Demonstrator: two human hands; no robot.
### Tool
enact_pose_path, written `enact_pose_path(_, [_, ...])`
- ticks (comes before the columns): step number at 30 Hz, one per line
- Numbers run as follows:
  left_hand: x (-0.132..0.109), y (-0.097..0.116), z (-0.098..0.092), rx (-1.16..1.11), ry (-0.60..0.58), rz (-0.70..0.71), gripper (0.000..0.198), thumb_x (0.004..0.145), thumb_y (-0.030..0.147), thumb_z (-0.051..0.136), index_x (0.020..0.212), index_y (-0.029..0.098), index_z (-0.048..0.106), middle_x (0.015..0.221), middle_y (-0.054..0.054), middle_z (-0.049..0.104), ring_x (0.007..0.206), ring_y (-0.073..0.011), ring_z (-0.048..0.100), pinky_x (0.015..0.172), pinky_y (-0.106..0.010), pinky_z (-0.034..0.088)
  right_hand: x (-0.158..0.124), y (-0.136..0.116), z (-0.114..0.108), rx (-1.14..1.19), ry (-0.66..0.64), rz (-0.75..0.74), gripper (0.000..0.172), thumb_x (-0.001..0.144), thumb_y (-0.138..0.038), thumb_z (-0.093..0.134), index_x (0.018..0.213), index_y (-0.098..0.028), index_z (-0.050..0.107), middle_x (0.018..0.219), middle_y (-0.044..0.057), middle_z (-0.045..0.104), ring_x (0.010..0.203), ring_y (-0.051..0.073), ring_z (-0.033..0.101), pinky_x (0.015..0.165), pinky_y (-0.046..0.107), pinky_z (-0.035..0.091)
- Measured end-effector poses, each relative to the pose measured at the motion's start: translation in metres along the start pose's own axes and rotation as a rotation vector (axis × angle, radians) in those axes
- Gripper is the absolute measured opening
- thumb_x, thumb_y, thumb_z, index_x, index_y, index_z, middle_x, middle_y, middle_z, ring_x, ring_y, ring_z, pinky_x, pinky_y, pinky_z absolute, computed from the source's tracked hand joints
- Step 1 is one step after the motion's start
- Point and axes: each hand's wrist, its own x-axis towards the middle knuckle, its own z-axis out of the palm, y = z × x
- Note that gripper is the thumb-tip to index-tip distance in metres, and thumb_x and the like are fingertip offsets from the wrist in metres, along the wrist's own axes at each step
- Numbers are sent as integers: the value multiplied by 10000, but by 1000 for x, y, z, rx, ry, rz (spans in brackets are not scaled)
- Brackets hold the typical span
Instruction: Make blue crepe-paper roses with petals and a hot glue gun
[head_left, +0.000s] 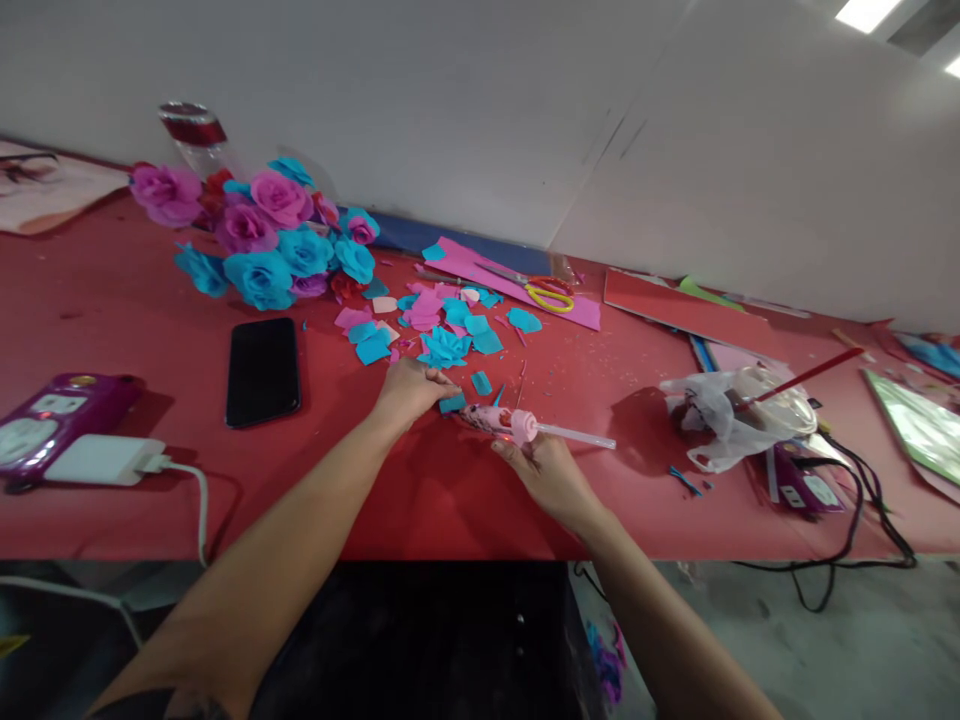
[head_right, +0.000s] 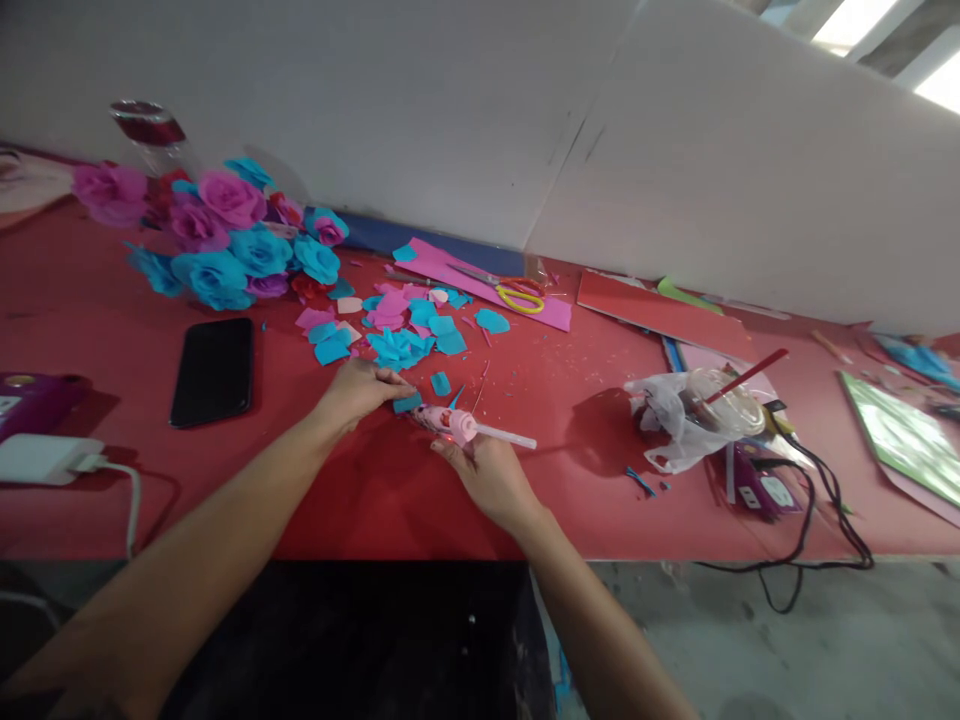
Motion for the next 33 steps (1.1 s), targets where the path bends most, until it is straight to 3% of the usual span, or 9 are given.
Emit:
enact_pose_path(11, [-1, 3, -1, -13, -18, -14, 81, 534, 216, 756, 509, 196, 681, 633, -38, 702, 675, -197, 643, 705, -317, 478, 1, -1, -7, -51, 41, -32, 330, 906, -352, 475, 1177, -241, 629, 1046, 46, 706, 1052, 245, 630, 870, 333, 493])
enact_pose_path(21, [0, 1, 0, -70, -5, -23, 155, 523, 198, 762, 456, 194, 622, 568, -20, 660, 610, -170, 608, 657, -304, 466, -3, 7, -13, -86, 48, -60, 338, 928, -342, 445, 1222, -253, 585, 1240, 67, 632, 1152, 219, 583, 963, 328, 438])
enact_pose_path(24, [-1, 2, 0, -63, 3, -30, 165, 517, 200, 761, 447, 191, 612, 562, -22, 652, 614, -174, 607, 654, -305, 463, -2, 16, -30, -270, 118, 3, 324, 934, -384, 411, 1126, -227, 620, 1096, 99, 682, 1066, 246, 622, 879, 328, 467])
enact_pose_path(27, [-3, 6, -3, -86, 26, -33, 130, 526, 217, 757, 479, 191, 639, 599, -26, 673, 678, -194, 627, 688, -307, 472, 6, 35, -55, -620, 209, 165, 358, 919, -431, 429, 1107, -167, 582, 985, 137, 672, 906, 279, 647, 751, 343, 474])
enact_pose_path(31, [-5, 13, -8, -119, 114, 50, 99, 563, 271, 747, 550, 197, 684, 664, -13, 697, 806, -208, 640, 786, -304, 466, 23, 47, -82, -1016, 202, 354, 363, 899, -285, 457, 1205, -100, 520, 1132, 223, 590, 1005, 326, 584, 805, 419, 439])
enact_pose_path(33, [-5, 15, -10, -131, 101, 65, 103, 558, 271, 753, 554, 197, 682, 668, -8, 698, 816, -208, 641, 806, -306, 464, 32, 36, -81, -1063, 256, 329, 413, 840, -201, 498, 1242, -108, 523, 1253, 233, 529, 1121, 369, 499, 853, 483, 404])
